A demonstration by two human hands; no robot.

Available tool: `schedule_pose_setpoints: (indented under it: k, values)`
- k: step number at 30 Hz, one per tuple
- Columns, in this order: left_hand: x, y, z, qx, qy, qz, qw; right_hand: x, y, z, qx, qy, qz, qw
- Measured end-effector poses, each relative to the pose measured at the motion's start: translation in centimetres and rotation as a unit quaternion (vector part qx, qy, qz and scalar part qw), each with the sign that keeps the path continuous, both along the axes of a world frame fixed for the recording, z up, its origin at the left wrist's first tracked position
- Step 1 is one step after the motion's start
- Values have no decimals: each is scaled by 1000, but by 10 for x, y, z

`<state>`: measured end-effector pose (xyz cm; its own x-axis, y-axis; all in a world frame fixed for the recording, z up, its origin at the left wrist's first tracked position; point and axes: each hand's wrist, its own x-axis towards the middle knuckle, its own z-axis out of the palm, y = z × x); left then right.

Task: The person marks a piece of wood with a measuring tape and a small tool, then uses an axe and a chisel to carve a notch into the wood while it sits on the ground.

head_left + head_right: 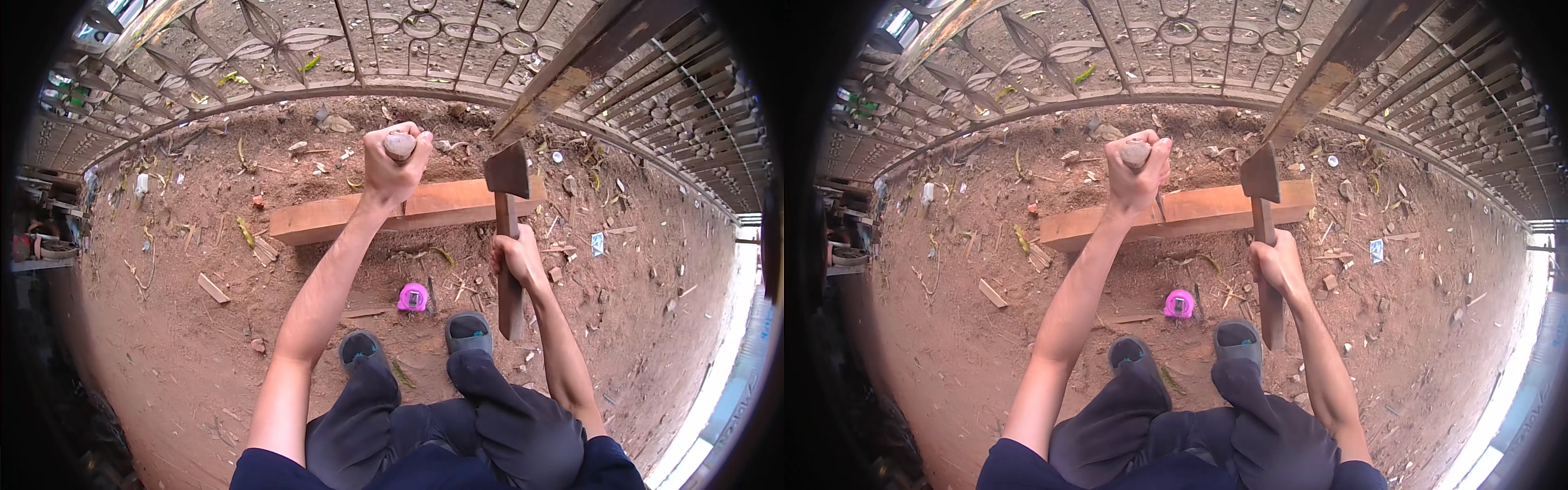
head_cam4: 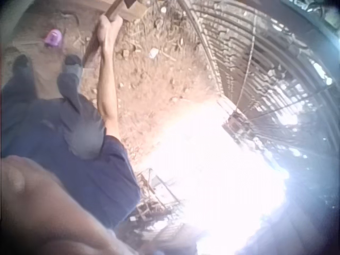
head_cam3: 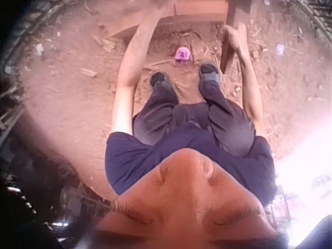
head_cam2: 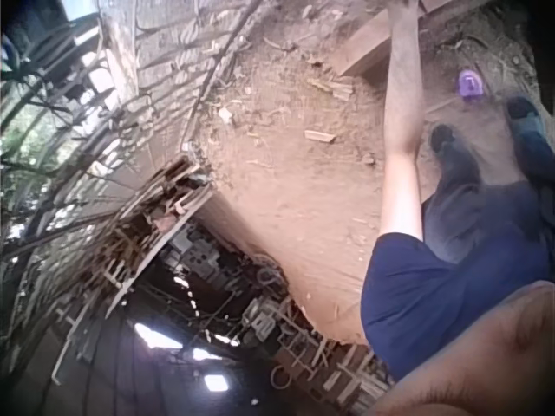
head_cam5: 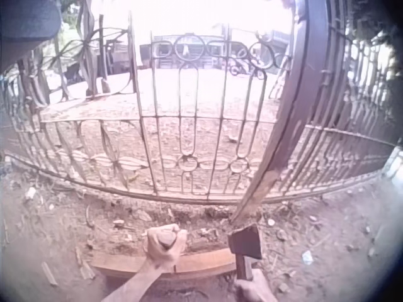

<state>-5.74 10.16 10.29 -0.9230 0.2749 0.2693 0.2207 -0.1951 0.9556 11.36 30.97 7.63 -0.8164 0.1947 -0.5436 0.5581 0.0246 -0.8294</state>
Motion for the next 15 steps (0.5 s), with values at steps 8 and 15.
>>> schedule_pose_setpoints:
  k: [8, 15]
  values:
    - [0, -2, 4, -16, -2, 3, 1000, 8, -2, -34, 66, -49, 67, 994]
    - [-23, -18, 7, 78, -145, 34, 986, 56, -2, -89, 222, -57, 97, 968]
